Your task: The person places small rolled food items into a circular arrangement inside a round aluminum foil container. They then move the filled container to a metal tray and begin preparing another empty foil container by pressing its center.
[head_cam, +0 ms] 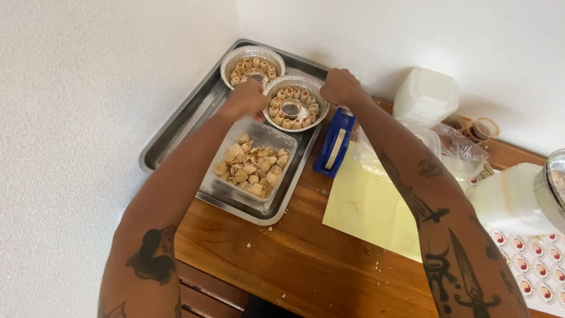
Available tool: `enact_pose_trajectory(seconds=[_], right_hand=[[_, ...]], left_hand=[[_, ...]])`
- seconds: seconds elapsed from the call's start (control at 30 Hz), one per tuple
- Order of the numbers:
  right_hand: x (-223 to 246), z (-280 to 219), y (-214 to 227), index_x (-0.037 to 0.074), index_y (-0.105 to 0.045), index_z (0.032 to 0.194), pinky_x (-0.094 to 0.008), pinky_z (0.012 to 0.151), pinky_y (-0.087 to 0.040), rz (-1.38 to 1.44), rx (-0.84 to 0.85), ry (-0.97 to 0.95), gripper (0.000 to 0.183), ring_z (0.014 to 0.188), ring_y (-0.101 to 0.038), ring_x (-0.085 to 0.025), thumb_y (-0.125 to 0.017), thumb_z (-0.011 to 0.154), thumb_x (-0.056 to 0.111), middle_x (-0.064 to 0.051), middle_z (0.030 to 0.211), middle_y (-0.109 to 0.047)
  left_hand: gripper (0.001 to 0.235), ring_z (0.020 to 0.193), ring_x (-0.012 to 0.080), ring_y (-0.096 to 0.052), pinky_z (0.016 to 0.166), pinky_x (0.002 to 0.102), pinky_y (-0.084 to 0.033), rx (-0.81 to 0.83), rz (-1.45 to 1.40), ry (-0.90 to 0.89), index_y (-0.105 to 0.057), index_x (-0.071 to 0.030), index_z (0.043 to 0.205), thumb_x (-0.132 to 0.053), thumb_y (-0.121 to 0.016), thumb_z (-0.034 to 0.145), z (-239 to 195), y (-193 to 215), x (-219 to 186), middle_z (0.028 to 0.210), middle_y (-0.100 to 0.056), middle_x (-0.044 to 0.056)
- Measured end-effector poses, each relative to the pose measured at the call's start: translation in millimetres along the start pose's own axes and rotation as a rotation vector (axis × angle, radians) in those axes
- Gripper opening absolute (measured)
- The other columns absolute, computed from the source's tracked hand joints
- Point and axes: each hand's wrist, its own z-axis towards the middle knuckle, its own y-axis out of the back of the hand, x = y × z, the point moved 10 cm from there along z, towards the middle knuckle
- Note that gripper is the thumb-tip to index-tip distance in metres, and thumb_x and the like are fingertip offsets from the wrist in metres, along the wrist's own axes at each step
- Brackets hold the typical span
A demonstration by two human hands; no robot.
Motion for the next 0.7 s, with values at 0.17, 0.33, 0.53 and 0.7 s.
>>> enact_pose_trajectory(seconds=[0.17, 0.33, 0.53, 0.7], right_hand=[[2.4, 2.9, -1.8, -0.012, -0.076, 0.099, -0.059, 0.078, -0.057, -0.044, -0.013, 0.018, 0.035, 0.094, -0.072, -0.052, -0.06, 0.081, 0.014, -0.031, 0.092, -0.073], [16.1, -15.9, 9.4, -0.012, -0.075, 0.1, -0.062, 0.08, -0.057, 0.002, -0.018, 0.01, 0.036, 0.098, -0.071, -0.054, -0.062, 0.082, 0.016, -0.032, 0.095, -0.072], [24.1, -16.2, 27.5, -0.011, -0.076, 0.094, -0.057, 0.069, -0.059, 0.018, -0.105, 0.031, 0.023, 0.084, -0.073, -0.051, -0.065, 0.083, 0.007, -0.028, 0.082, -0.072], [36.8, -37.8, 57.1, -0.012, -0.074, 0.097, -0.053, 0.072, -0.062, -0.084, -0.199, 0.017, 0.021, 0.086, -0.074, -0.049, -0.068, 0.088, 0.006, -0.029, 0.083, -0.072]], left_hand=[[0.056, 0.122, 0.0414, -0.065, 0.1, 0.051, -0.053, -0.004, 0.281, 0.012, -0.064, -0.006, 0.129, -0.023, -0.069, 0.076, -60.6, 14.7, -44.9, 0.124, -0.068, 0.024], [0.067, 0.12, 0.0511, -0.063, 0.098, 0.057, -0.053, 0.069, 0.316, -0.007, -0.061, 0.002, 0.132, -0.023, -0.071, 0.07, -49.5, 15.1, -29.5, 0.122, -0.066, 0.032], [0.051, 0.115, 0.0528, -0.064, 0.09, 0.056, -0.054, 0.017, 0.297, -0.119, -0.049, 0.0, 0.133, -0.017, -0.061, 0.087, -32.4, 15.0, -29.8, 0.12, -0.064, 0.032], [0.059, 0.121, 0.051, -0.062, 0.095, 0.059, -0.054, -0.077, 0.356, -0.138, -0.047, -0.003, 0.142, -0.034, -0.07, 0.097, -22.5, 22.5, -28.6, 0.125, -0.063, 0.031]])
